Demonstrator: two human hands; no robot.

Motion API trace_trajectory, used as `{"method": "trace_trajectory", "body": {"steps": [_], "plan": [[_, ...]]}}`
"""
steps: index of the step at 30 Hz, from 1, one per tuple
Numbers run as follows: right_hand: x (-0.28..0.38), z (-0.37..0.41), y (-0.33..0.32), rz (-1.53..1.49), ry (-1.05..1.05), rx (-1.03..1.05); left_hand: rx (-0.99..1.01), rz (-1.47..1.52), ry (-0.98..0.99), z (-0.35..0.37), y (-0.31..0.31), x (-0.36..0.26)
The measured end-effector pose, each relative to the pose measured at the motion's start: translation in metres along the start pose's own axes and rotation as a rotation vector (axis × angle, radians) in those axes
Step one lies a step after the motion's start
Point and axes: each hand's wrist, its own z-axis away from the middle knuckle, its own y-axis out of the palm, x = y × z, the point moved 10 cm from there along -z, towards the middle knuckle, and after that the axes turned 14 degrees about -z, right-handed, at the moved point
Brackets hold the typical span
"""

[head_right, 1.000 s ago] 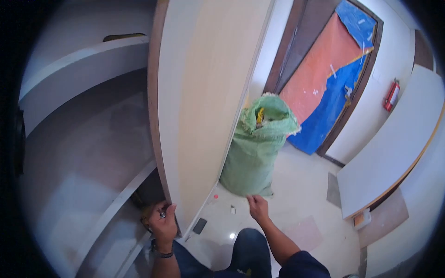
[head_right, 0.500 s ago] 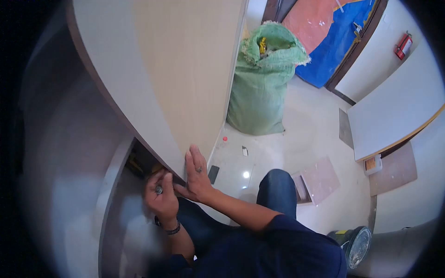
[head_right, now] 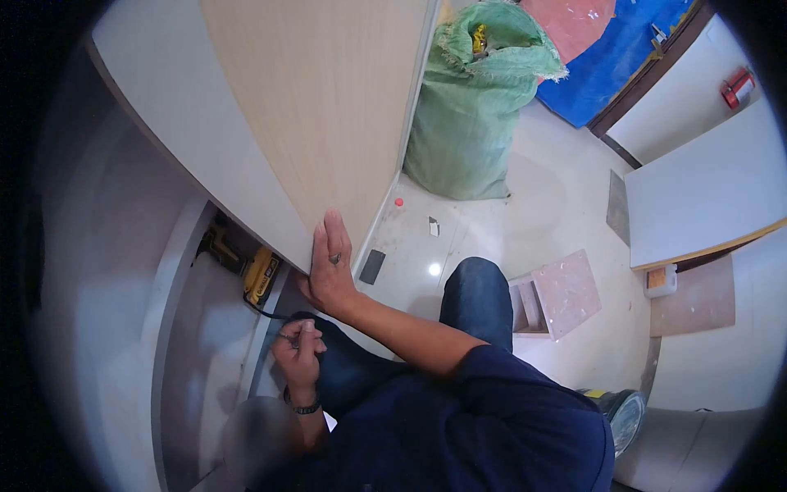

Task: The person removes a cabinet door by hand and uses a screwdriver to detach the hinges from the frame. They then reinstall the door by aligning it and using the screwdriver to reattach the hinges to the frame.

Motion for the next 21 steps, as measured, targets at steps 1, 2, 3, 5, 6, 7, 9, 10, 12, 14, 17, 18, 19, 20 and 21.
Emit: {"method": "trace_trajectory", "body": {"steps": [1,2,3,5,6,7,9,10,12,14,17,18,19,20,21], "plan": [[0.001,0.000,-0.001,0.006,0.001,-0.007,0.046,0.020,-0.052,0.001,0.007,0.006],[0.001,-0.001,-0.003,0.007,0.005,-0.007,0.093,0.137,-0.155,0.003,0.016,0.016],[0.002,-0.001,-0.004,0.009,0.007,-0.008,0.139,0.255,-0.255,0.006,0.028,0.026],[0.002,0.001,-0.009,0.008,0.014,-0.013,0.224,0.447,-0.424,0.015,0.049,0.044],[0.001,0.004,-0.012,0.006,0.020,-0.015,0.262,0.521,-0.494,0.021,0.058,0.052],[0.000,0.007,-0.016,0.004,0.023,-0.016,0.300,0.597,-0.563,0.026,0.068,0.059],[0.000,0.013,-0.031,-0.025,0.015,-0.058,0.330,0.719,-0.721,0.041,0.081,0.075],[-0.001,0.017,-0.040,-0.037,0.010,-0.078,0.348,0.782,-0.800,0.049,0.089,0.082],[-0.029,0.046,-0.043,-0.053,0.128,0.029,0.392,0.793,-0.828,0.056,0.099,0.088],[-0.079,0.097,-0.039,-0.054,0.325,0.210,0.425,0.816,-0.840,0.057,0.109,0.087],[-0.049,0.073,-0.090,0.013,0.309,0.219,0.478,0.845,-0.821,0.054,0.124,0.081],[-0.046,0.069,-0.101,0.056,0.297,0.223,0.510,0.848,-0.804,0.048,0.131,0.080],[-0.042,0.065,-0.117,-0.026,0.301,0.177,0.541,0.849,-0.788,0.042,0.140,0.079],[-0.032,0.055,-0.133,-0.109,0.308,0.131,0.540,0.839,-0.794,0.037,0.147,0.079],[-0.042,0.061,-0.140,-0.086,0.354,0.189,0.537,0.826,-0.804,0.031,0.154,0.078]]}}
